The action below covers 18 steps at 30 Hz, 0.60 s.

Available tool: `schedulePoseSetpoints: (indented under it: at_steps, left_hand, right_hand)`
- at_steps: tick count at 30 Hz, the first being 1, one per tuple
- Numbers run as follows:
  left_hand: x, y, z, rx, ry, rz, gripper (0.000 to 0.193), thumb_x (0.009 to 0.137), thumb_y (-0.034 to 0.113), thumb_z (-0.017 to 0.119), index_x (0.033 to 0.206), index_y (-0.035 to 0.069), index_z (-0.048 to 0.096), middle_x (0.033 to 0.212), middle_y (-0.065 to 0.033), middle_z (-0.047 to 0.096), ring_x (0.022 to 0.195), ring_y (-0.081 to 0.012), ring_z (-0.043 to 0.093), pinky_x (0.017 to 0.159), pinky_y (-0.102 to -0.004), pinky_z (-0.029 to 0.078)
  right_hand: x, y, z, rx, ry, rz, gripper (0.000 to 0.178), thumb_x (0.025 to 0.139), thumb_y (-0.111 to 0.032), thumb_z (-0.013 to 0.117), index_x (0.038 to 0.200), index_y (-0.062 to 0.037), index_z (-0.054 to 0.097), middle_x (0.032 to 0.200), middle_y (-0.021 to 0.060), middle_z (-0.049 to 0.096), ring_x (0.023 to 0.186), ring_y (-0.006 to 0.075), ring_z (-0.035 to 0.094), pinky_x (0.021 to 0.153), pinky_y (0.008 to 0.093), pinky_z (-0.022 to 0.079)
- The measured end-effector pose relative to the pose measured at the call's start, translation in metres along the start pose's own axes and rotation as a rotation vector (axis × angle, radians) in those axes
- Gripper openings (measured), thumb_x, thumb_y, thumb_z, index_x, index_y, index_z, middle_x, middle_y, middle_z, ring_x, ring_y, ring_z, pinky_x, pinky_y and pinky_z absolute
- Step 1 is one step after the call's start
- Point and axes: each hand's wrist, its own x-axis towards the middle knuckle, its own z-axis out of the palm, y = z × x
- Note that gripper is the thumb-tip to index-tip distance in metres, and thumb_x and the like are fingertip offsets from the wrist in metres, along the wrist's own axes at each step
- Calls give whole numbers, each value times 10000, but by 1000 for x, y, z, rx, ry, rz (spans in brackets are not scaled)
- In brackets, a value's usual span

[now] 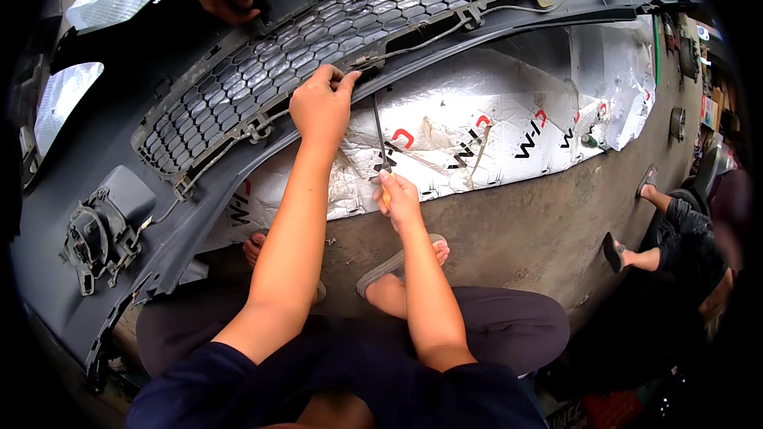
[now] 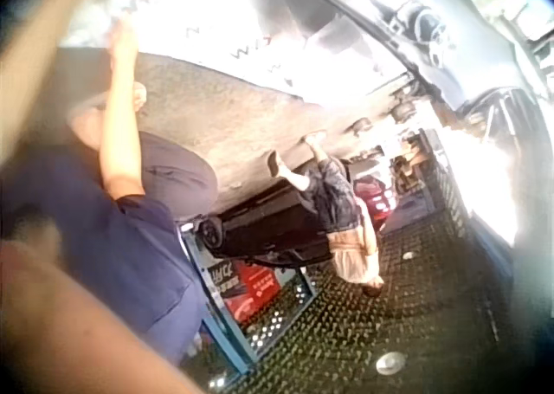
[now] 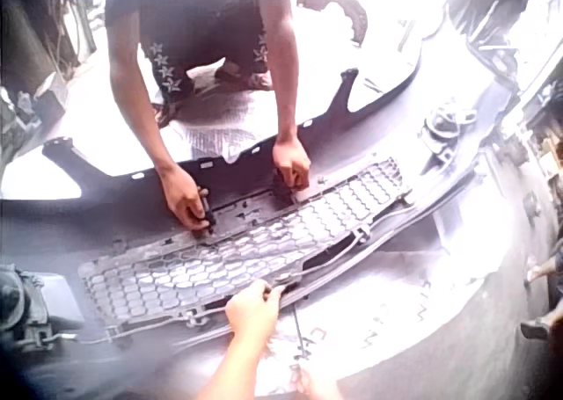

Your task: The person uses a screwdriver to secure a grille onto a car bumper. They repeatedly tighten screws along the edge of the grille while another person holds the bumper steady.

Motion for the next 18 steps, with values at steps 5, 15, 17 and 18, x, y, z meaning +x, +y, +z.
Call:
schedulePoseSetpoints:
  at_steps: [5, 15, 17, 18]
  left_hand:
    - [-5, 6, -3, 31, -30, 84, 253, 838, 333, 760, 799, 95, 683, 738, -70, 718, 688, -281, 693, 615, -396, 517]
    - [-18, 15, 6, -1, -80, 58, 254, 868, 333, 706, 921, 86, 678, 923, -125, 711, 895, -341, 679, 763, -457, 525]
    - [-20, 6, 7, 26, -111, 106, 282, 871, 330, 700, 993, 77, 671, 1000, -142, 707, 959, -353, 674, 809, -471, 528]
    - [-22, 3, 5, 73, -132, 153, 281, 879, 306, 692, 1035, 74, 663, 1036, -145, 694, 984, -356, 662, 828, -479, 525]
  right_hand:
    - [-2, -24, 1, -996, 162, -264, 436, 904, -435, 668, 1049, -24, 647, 897, 200, 711, 798, 320, 704, 693, 407, 549]
    - [-79, -240, 0, -1995, -129, -433, 475, 846, -400, 683, 1142, -29, 710, 1127, 220, 704, 1086, 375, 658, 966, 435, 513]
    - [-87, -271, -5, -1583, 52, -748, 422, 861, -371, 693, 1095, -20, 704, 1077, 215, 712, 1028, 358, 683, 911, 421, 533]
    - [-85, -277, -14, -1435, 97, -906, 362, 869, -331, 689, 1047, -17, 699, 1021, 210, 718, 966, 353, 696, 867, 413, 544]
